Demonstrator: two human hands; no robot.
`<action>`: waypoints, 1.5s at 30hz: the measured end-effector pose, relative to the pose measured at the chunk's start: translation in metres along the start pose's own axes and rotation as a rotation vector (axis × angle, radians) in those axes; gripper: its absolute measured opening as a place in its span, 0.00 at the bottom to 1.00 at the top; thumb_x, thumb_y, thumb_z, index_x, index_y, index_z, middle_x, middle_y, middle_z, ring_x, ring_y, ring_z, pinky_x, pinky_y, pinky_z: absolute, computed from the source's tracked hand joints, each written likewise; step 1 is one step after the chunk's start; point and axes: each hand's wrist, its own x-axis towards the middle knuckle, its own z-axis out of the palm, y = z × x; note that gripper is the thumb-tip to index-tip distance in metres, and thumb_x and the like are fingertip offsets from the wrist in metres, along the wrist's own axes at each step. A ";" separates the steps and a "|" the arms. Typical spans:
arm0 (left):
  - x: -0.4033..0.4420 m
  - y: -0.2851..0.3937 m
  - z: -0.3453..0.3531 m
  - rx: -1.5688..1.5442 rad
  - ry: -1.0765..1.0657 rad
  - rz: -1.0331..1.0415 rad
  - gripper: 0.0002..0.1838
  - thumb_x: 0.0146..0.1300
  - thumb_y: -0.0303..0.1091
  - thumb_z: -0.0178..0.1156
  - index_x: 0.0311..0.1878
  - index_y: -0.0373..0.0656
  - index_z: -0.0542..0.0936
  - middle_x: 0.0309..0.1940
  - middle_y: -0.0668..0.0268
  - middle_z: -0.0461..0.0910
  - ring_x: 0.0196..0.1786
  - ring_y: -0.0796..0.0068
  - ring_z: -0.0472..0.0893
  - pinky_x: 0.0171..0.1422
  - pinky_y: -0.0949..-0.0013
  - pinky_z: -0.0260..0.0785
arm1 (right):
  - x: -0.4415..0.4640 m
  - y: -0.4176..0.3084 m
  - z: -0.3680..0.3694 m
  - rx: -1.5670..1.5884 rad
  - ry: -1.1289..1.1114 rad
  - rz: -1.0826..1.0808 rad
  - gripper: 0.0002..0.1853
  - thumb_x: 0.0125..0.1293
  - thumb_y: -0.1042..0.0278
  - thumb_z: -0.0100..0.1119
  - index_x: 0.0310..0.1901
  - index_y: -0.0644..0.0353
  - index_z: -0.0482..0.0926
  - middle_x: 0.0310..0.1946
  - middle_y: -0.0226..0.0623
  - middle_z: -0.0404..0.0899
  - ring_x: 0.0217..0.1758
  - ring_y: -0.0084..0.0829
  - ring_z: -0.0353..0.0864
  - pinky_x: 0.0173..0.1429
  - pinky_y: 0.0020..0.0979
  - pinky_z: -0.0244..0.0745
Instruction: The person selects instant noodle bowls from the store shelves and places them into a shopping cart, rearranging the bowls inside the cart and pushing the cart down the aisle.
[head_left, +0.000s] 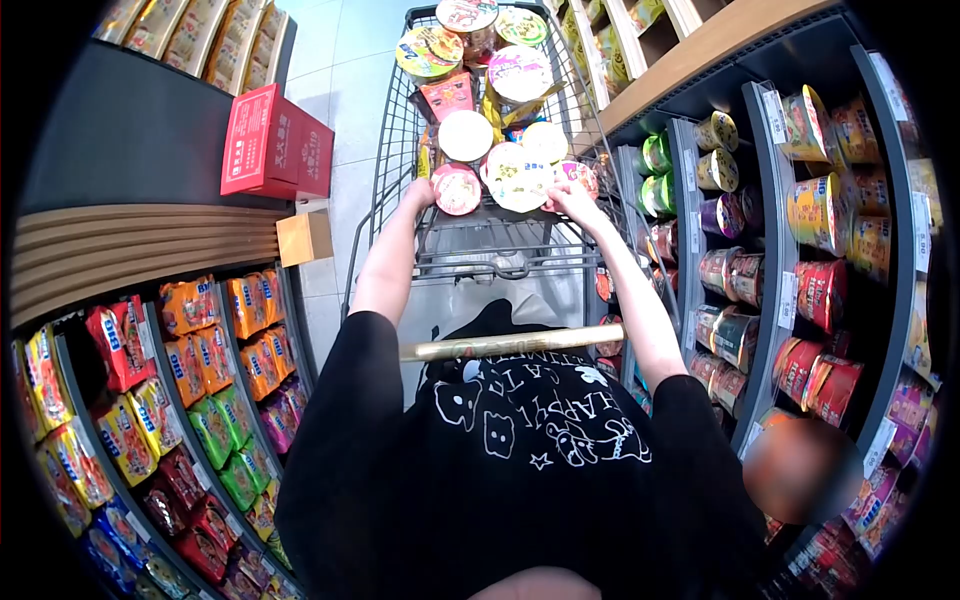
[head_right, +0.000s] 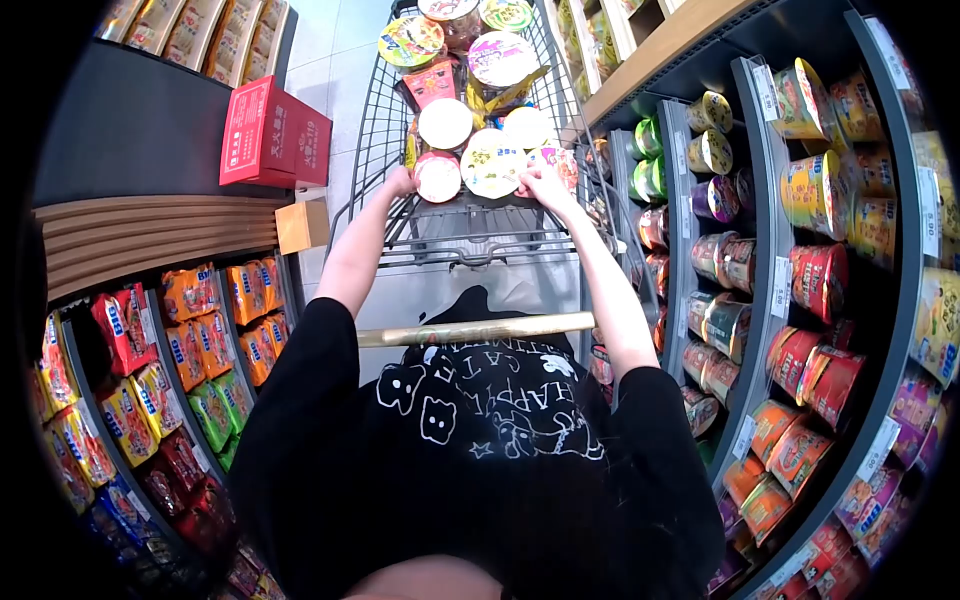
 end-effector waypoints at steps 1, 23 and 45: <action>0.003 0.002 -0.010 -0.070 -0.051 0.028 0.10 0.43 0.36 0.60 0.24 0.38 0.76 0.19 0.62 0.75 0.17 0.75 0.74 0.21 0.71 0.69 | 0.004 -0.005 0.005 -0.104 -0.009 -0.013 0.07 0.59 0.70 0.46 0.27 0.64 0.71 0.19 0.27 0.71 0.21 0.17 0.70 0.28 0.16 0.67; -0.130 0.094 -0.143 -1.071 0.027 0.214 0.06 0.56 0.28 0.51 0.28 0.34 0.72 0.26 0.62 0.74 0.30 0.76 0.77 0.34 0.78 0.72 | 0.108 0.040 0.092 -0.843 -0.115 0.391 0.26 0.51 0.52 0.55 0.43 0.68 0.72 0.34 0.44 0.76 0.29 0.35 0.78 0.31 0.32 0.73; -0.065 0.128 -0.017 -0.267 0.336 0.193 0.13 0.49 0.37 0.55 0.26 0.34 0.76 0.16 0.60 0.76 0.24 0.71 0.77 0.32 0.71 0.67 | -0.094 -0.032 0.092 -0.964 0.384 -0.236 0.15 0.57 0.57 0.45 0.40 0.59 0.71 0.33 0.41 0.75 0.38 0.40 0.74 0.42 0.38 0.67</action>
